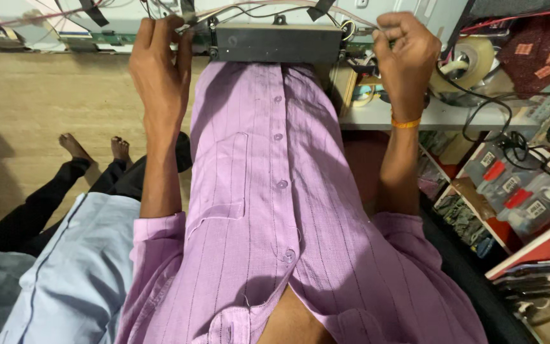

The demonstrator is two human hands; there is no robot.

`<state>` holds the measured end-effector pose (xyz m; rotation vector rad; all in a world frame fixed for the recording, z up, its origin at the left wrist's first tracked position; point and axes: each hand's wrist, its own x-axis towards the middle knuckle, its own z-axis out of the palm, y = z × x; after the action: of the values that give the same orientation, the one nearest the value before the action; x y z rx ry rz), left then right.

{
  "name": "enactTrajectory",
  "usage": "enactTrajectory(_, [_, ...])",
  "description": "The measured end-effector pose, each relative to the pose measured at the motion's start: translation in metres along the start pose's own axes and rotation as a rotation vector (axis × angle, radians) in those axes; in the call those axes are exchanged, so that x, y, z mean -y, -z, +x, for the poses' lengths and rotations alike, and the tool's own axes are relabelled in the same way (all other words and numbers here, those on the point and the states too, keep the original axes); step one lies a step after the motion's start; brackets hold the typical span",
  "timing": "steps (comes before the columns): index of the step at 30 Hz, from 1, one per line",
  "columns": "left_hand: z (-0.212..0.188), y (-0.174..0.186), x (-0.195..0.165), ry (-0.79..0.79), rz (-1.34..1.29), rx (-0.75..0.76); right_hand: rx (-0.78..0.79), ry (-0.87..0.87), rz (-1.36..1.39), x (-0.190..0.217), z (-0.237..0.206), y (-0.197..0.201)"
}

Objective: The person works on an opened flat-screen TV lying on a repair bench. They probe the TV's power board with multimeter test leads, disconnect and reposition a ribbon cable, then use a cordless drill to remove screws from a black speaker bar and handle the detached component.

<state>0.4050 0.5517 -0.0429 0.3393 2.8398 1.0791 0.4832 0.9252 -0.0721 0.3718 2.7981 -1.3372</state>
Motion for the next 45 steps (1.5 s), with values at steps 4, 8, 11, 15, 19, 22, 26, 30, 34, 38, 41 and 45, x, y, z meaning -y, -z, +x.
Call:
enactTrajectory(4, [0.005, 0.0, -0.005, -0.044, -0.023, -0.016, -0.064, 0.013, 0.042, -0.003, -0.008, -0.003])
enactTrajectory(8, [0.012, -0.012, -0.013, -0.113, 0.01, -0.01, 0.069, 0.03, 0.137, 0.009, 0.005, -0.005])
enactTrajectory(11, [0.018, -0.034, -0.023, -0.256, -0.054, -0.01, 0.113, 0.145, -0.021, 0.018, 0.02, -0.018])
enactTrajectory(15, [0.028, -0.089, -0.046, -0.403, -0.044, 0.18, 0.17, 0.145, -0.321, 0.018, 0.043, -0.037])
enactTrajectory(19, [0.031, -0.125, -0.057, -0.521, 0.028, 0.194, 0.216, 0.176, -0.391, 0.013, 0.055, -0.039])
enactTrajectory(22, [0.03, -0.132, -0.058, -0.473, 0.042, 0.202, 0.225, 0.183, -0.243, 0.011, 0.053, -0.037])
enactTrajectory(26, [0.029, -0.133, -0.061, -0.445, 0.067, 0.168, 0.177, 0.057, 0.082, 0.013, 0.04, -0.038])
enactTrajectory(30, [0.03, -0.132, -0.067, -0.417, 0.082, 0.209, 0.172, 0.053, 0.23, 0.015, 0.033, -0.037])
enactTrajectory(34, [0.03, -0.129, -0.071, -0.384, 0.04, 0.212, 0.169, 0.098, 0.146, 0.018, 0.03, -0.034])
enactTrajectory(38, [0.032, -0.127, -0.076, -0.333, 0.023, 0.227, 0.173, 0.162, 0.09, 0.022, 0.028, -0.033])
enactTrajectory(41, [0.037, -0.129, -0.075, -0.339, -0.018, 0.183, 0.18, 0.152, 0.098, 0.023, 0.027, -0.032])
enactTrajectory(45, [0.049, -0.133, -0.068, -0.279, -0.128, 0.196, 0.21, 0.196, 0.103, 0.022, 0.029, -0.027])
